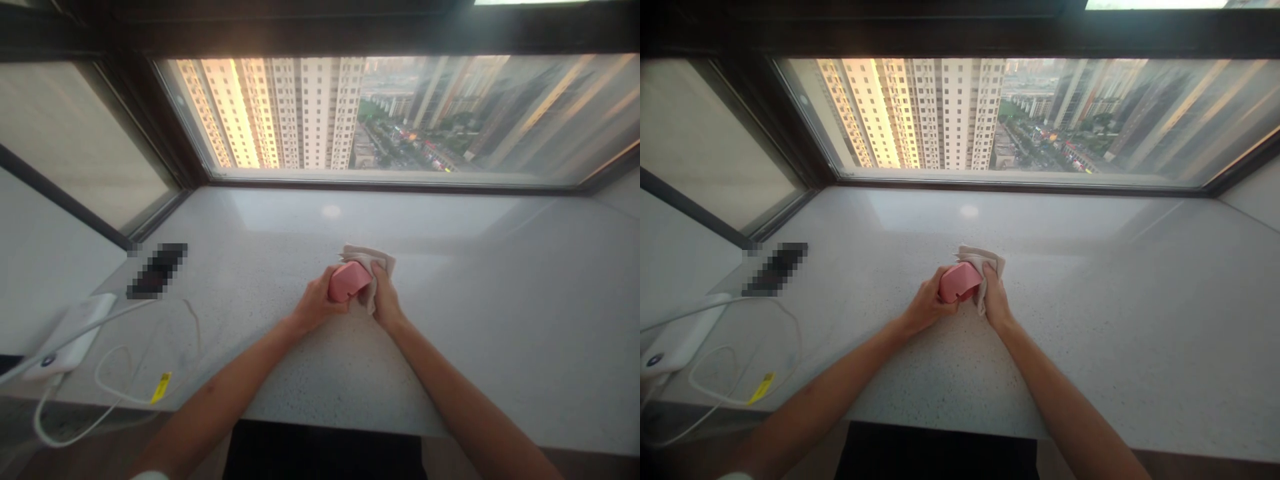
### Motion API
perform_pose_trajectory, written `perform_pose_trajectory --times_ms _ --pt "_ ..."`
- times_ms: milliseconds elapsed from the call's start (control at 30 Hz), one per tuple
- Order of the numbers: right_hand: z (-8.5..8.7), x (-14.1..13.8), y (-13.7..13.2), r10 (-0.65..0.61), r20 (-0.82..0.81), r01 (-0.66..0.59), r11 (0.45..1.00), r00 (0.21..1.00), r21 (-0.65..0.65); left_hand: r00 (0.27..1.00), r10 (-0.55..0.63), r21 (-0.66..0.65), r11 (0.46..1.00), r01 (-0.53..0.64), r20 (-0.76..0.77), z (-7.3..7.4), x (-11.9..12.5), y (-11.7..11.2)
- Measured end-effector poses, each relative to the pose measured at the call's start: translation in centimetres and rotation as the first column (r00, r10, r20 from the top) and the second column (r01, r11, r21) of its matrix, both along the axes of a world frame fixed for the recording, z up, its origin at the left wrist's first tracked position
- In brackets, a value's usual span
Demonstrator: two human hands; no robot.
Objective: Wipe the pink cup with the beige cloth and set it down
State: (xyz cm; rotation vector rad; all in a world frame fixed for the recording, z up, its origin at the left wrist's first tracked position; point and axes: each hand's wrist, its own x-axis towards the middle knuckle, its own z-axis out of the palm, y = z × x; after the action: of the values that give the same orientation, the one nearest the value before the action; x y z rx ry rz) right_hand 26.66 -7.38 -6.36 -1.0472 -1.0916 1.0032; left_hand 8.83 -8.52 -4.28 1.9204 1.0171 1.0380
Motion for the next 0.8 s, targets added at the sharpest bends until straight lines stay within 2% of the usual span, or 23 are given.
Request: perform_pose_trajectory --times_ms 67,167,267,367,433,500,533,600,667,700,733,767,800 --pt "0.6 0.1 -0.5 -0.018 0.040 0.017 1.000 0.999 0.013 0.997 -0.064 0.007 0.998 0.064 0.043 -0.4 -0.1 0.2" --pt "2.4 0.8 -1.6 -0.117 0.318 0.031 0.964 0.941 0.263 0.992 -0.125 0.032 0.992 0.124 0.008 -1.1 -0.3 0.5" --pt "4.2 1.7 -2.5 -0.221 0.613 -0.125 0.874 0.758 0.470 0.993 -0.109 0.083 0.990 0.112 -0.049 -1.4 -0.3 0.8" --pt "5.0 1.7 -3.2 -0.264 0.758 -0.275 0.820 0.596 0.502 0.997 -0.073 0.065 0.995 0.075 -0.033 -1.4 -0.3 0.8" --pt "5.1 1.3 -3.5 -0.265 0.794 -0.332 0.802 0.547 0.497 0.995 -0.086 0.028 0.996 0.088 -0.050 -1.3 -0.4 0.6" --pt "4.8 0.9 -3.4 -0.240 0.784 -0.340 0.801 0.572 0.493 0.994 -0.081 -0.008 0.997 0.081 -0.078 -1.1 -0.4 0.3" --pt "4.5 0.8 -3.2 -0.213 0.751 -0.307 0.817 0.626 0.488 0.995 -0.054 -0.017 0.998 0.053 -0.085 -0.9 -0.4 0.2" --pt "3.9 0.6 -2.5 -0.151 0.602 -0.142 0.901 0.784 0.411 0.996 0.001 -0.022 1.000 -0.003 -0.088 -0.5 -0.2 0.1" --pt "3.3 0.5 -1.8 -0.127 0.398 0.052 0.979 0.909 0.195 0.996 0.030 -0.006 1.000 -0.031 -0.085 -0.2 -0.1 0.0" --pt "3.1 0.3 -1.8 -0.135 0.325 0.113 0.990 0.936 0.087 0.996 0.034 0.003 0.999 -0.034 -0.085 -0.1 -0.1 0.1" --pt "3.0 0.2 -1.9 -0.151 0.291 0.148 0.988 0.945 0.032 0.996 0.036 0.010 0.999 -0.035 -0.086 -0.1 0.0 0.1" --pt "3.0 0.0 -2.2 -0.165 0.305 0.156 0.986 0.938 0.053 0.995 0.038 0.017 0.999 -0.036 -0.092 -0.1 0.0 0.1" --pt "3.1 -0.2 -2.7 -0.173 0.366 0.128 0.981 0.914 0.144 0.994 0.052 0.030 0.998 -0.050 -0.098 -0.1 0.0 0.1"
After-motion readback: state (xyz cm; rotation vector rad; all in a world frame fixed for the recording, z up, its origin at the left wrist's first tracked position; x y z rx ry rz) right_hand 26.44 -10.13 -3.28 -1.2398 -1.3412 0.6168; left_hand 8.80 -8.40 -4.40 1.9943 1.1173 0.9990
